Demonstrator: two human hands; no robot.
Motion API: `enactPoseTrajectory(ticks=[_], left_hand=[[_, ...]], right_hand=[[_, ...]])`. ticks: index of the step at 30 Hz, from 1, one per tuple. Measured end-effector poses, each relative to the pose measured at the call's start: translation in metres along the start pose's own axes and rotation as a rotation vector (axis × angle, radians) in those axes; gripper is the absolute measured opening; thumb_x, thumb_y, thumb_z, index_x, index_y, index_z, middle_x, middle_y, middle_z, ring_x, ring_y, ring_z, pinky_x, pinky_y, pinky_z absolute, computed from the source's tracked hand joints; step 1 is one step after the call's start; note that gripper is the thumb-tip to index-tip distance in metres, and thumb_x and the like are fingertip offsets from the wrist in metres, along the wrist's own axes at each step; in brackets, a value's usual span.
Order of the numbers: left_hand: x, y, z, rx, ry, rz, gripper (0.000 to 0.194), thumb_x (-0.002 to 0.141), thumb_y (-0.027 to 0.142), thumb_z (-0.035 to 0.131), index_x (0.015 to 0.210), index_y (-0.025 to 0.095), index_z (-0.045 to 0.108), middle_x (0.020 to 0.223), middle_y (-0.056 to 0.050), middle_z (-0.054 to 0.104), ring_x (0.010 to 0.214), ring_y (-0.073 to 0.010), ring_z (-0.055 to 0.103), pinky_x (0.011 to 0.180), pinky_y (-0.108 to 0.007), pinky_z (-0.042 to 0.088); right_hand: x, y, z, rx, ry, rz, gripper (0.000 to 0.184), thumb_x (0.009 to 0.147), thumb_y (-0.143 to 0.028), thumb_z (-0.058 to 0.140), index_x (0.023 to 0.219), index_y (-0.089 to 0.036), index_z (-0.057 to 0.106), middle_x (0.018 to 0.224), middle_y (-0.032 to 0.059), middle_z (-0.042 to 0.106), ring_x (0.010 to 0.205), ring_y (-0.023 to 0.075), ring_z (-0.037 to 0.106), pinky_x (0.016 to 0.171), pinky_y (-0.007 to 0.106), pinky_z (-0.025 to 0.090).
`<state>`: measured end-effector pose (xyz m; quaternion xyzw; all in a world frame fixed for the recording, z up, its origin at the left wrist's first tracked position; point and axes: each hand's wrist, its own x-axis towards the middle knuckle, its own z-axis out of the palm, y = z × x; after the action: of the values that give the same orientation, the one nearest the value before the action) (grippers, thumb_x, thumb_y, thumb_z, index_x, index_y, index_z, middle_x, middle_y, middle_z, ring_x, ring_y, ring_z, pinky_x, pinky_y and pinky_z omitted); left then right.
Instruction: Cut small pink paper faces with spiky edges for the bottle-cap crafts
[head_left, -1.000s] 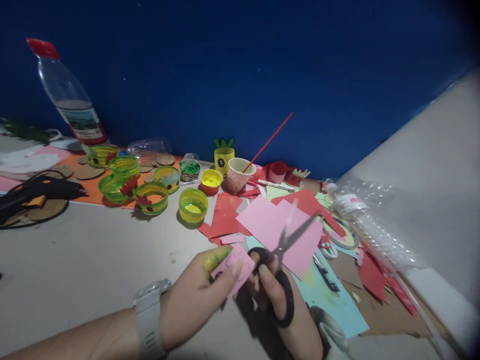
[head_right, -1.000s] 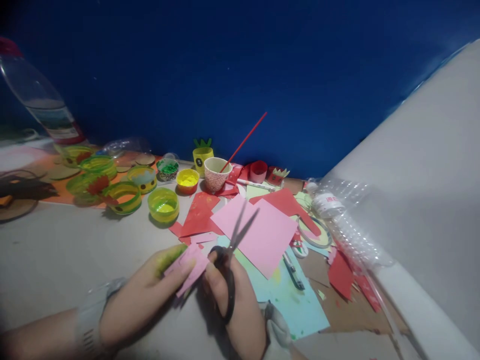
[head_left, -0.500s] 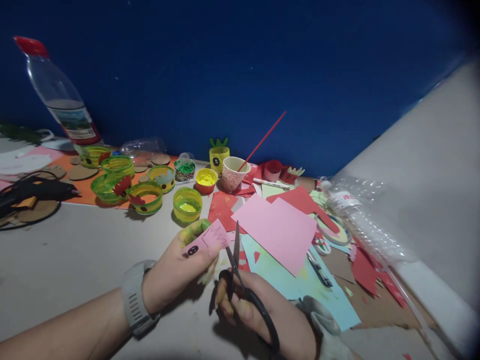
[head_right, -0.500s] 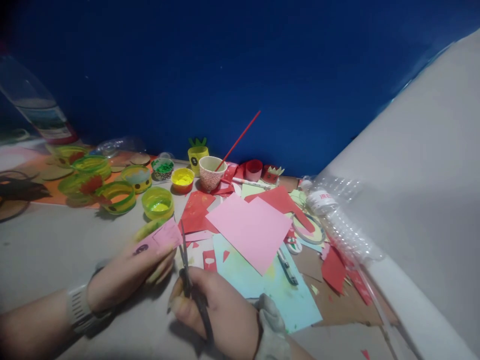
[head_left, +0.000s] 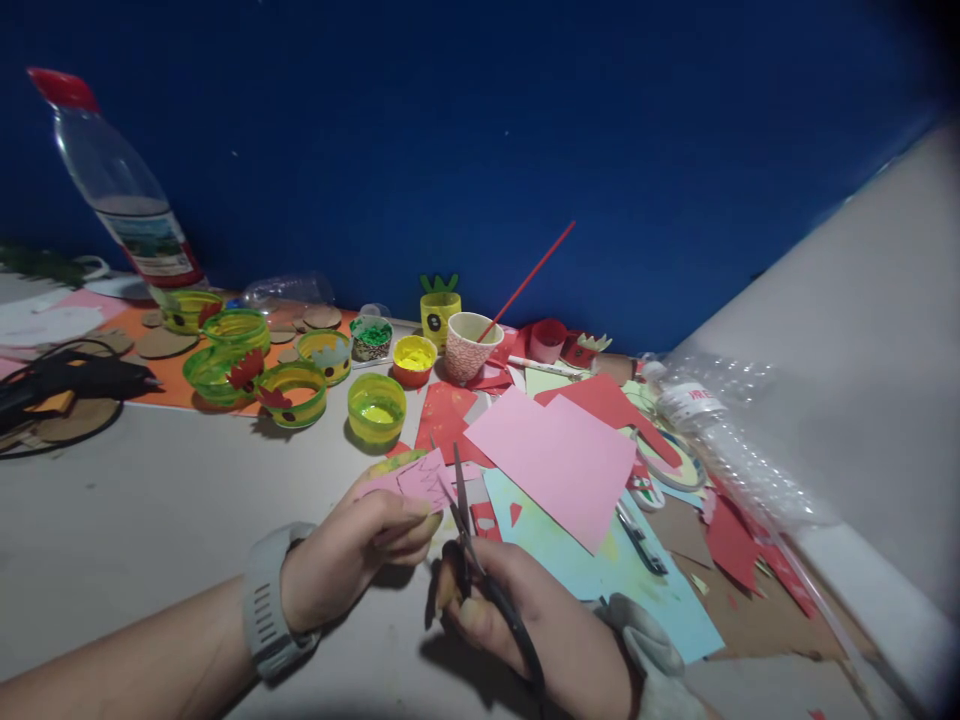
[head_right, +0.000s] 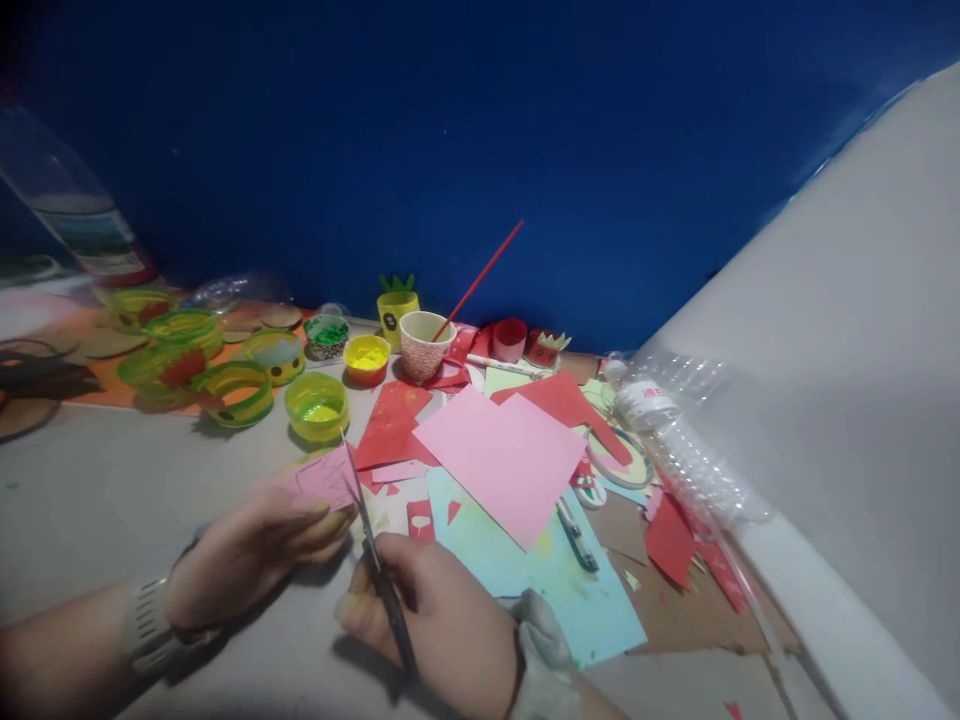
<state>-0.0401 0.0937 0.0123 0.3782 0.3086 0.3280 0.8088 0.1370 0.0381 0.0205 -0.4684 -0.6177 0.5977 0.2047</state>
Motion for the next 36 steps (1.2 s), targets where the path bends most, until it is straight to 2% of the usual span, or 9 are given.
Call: enactPoseTrajectory(ticks=[4, 7, 13, 16, 23, 29, 36], left_hand=[[-0.0031, -0.003, -0.0044, 0.002, 0.096, -0.046, 0.035, 0.066, 0.031, 0.064, 0.049, 0.019, 0.036, 0.052, 0.001, 0.034, 0.052, -0.0116, 0.036, 0.055, -0.028, 0.038], [-0.004, -0.0041, -0.0045, 0.008, 0.112, -0.071, 0.034, 0.065, 0.03, 0.063, 0.049, 0.02, 0.035, 0.053, 0.001, 0.033, 0.053, -0.0124, 0.035, 0.056, -0.029, 0.037], [-0.0022, -0.0022, -0.0007, -0.002, -0.094, -0.001, 0.039, 0.073, 0.032, 0.054, 0.051, 0.02, 0.024, 0.053, 0.004, 0.02, 0.052, -0.01, 0.016, 0.053, -0.028, 0.021], [-0.0014, -0.0019, -0.0009, -0.009, -0.136, 0.02, 0.039, 0.076, 0.03, 0.05, 0.052, 0.02, 0.022, 0.054, 0.004, 0.017, 0.053, -0.0105, 0.014, 0.054, -0.029, 0.016], [-0.0007, -0.0011, -0.0024, -0.013, -0.178, 0.036, 0.038, 0.077, 0.031, 0.049, 0.052, 0.019, 0.024, 0.053, 0.004, 0.019, 0.052, -0.0106, 0.014, 0.053, -0.03, 0.015], [0.0007, -0.0013, -0.0014, -0.036, -0.193, 0.041, 0.039, 0.077, 0.031, 0.049, 0.051, 0.02, 0.024, 0.052, 0.004, 0.02, 0.051, -0.0109, 0.015, 0.054, -0.031, 0.015], [0.0029, -0.0014, -0.001, -0.082, -0.189, 0.053, 0.037, 0.077, 0.028, 0.049, 0.052, 0.02, 0.023, 0.053, 0.004, 0.019, 0.052, -0.0111, 0.013, 0.054, -0.031, 0.014]], right_hand=[[-0.001, 0.0008, 0.001, -0.03, 0.018, 0.015, 0.07, 0.076, -0.086, 0.04, 0.081, -0.017, 0.05, 0.073, -0.0009, 0.044, 0.066, 0.0138, 0.038, 0.059, 0.026, 0.034], [-0.0015, 0.0016, 0.0018, -0.042, 0.032, 0.014, 0.07, 0.076, -0.086, 0.04, 0.081, -0.016, 0.05, 0.073, -0.0012, 0.043, 0.066, 0.0137, 0.036, 0.059, 0.026, 0.034], [-0.0019, 0.0003, 0.0007, -0.022, -0.002, 0.012, 0.069, 0.077, -0.084, 0.041, 0.084, -0.016, 0.05, 0.075, -0.0009, 0.044, 0.065, 0.0134, 0.036, 0.059, 0.026, 0.033], [-0.0026, -0.0018, 0.0011, -0.025, 0.0, 0.017, 0.072, 0.076, -0.086, 0.039, 0.085, -0.015, 0.051, 0.076, -0.0002, 0.044, 0.066, 0.0138, 0.036, 0.06, 0.027, 0.034], [-0.0015, 0.0015, 0.0016, -0.019, 0.02, 0.01, 0.069, 0.075, -0.085, 0.043, 0.08, -0.016, 0.049, 0.072, -0.0015, 0.042, 0.066, 0.0137, 0.036, 0.059, 0.026, 0.032], [0.0002, 0.0047, 0.0024, 0.074, 0.022, -0.016, 0.064, 0.078, -0.079, 0.049, 0.08, -0.015, 0.051, 0.073, -0.0014, 0.043, 0.066, 0.013, 0.037, 0.058, 0.025, 0.032], [0.0017, 0.0063, 0.0061, 0.163, 0.069, -0.023, 0.065, 0.072, -0.08, 0.056, 0.073, -0.015, 0.051, 0.064, -0.0038, 0.041, 0.059, 0.0109, 0.035, 0.052, 0.024, 0.029]])
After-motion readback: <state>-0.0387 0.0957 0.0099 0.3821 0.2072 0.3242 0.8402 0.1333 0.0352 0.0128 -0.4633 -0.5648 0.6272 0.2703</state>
